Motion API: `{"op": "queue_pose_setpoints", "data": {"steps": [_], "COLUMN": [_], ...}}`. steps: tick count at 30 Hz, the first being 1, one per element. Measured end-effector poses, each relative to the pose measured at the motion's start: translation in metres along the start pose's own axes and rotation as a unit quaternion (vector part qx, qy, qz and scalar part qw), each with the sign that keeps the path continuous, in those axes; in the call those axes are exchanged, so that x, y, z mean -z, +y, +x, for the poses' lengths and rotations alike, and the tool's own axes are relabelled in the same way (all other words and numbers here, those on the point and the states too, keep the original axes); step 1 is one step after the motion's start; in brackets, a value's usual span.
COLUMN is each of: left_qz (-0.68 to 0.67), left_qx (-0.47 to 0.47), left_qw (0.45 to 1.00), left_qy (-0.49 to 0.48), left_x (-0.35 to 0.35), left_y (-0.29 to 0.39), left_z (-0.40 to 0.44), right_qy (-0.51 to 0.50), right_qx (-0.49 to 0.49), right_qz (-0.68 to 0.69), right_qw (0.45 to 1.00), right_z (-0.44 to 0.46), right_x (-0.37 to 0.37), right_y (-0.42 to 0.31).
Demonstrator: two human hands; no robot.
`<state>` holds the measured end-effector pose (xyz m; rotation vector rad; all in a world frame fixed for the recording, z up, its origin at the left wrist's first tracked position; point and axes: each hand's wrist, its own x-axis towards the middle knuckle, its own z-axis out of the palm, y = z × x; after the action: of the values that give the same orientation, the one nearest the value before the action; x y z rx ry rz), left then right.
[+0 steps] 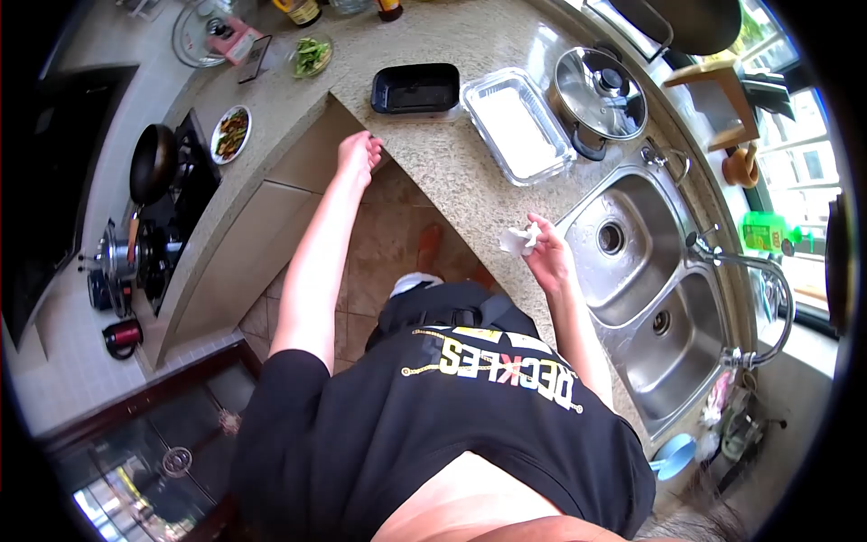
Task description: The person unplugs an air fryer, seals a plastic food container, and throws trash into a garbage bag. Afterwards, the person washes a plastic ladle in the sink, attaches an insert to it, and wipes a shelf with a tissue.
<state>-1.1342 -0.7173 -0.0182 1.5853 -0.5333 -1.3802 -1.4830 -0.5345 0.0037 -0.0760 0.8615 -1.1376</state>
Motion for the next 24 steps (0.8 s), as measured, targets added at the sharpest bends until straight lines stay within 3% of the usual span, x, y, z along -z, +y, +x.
{"op": "queue_pose_setpoints", "data": {"steps": [3,7,17,20,24], "left_qz": [0.042,0.101,0.085,0.114,0.097], "left_qx": [0.005,-0.009,0.078,0.075,-0.002], "left_qw": [0.998,0.994,0.979,0.972,0.969], "left_qy": [0.035,-0.03,-0.168,-0.192,-0.225], "left_x": [-0.006,0.005,0.007,0.006,0.005], "left_y": [0.022,0.039,0.059,0.058,0.054], "left_z": [0.041,0.088,0.131,0.135,0.134], "right_qy": [0.032,0.112,0.115,0.12,0.129], "right_qx": [0.014,0.041,0.034,0.03,0.037], "right_qz": [0.01,0.015,-0.065,-0.072,-0.096], "right_qw": [0.999,0.993,0.991,0.99,0.986], "right_z": [-0.004,0.007,0.072,0.083,0.095], "right_x": [-0.001,-0.024,-0.1,-0.108,-0.121], "right_y": [0.003,0.016,0.043,0.05,0.056]}}
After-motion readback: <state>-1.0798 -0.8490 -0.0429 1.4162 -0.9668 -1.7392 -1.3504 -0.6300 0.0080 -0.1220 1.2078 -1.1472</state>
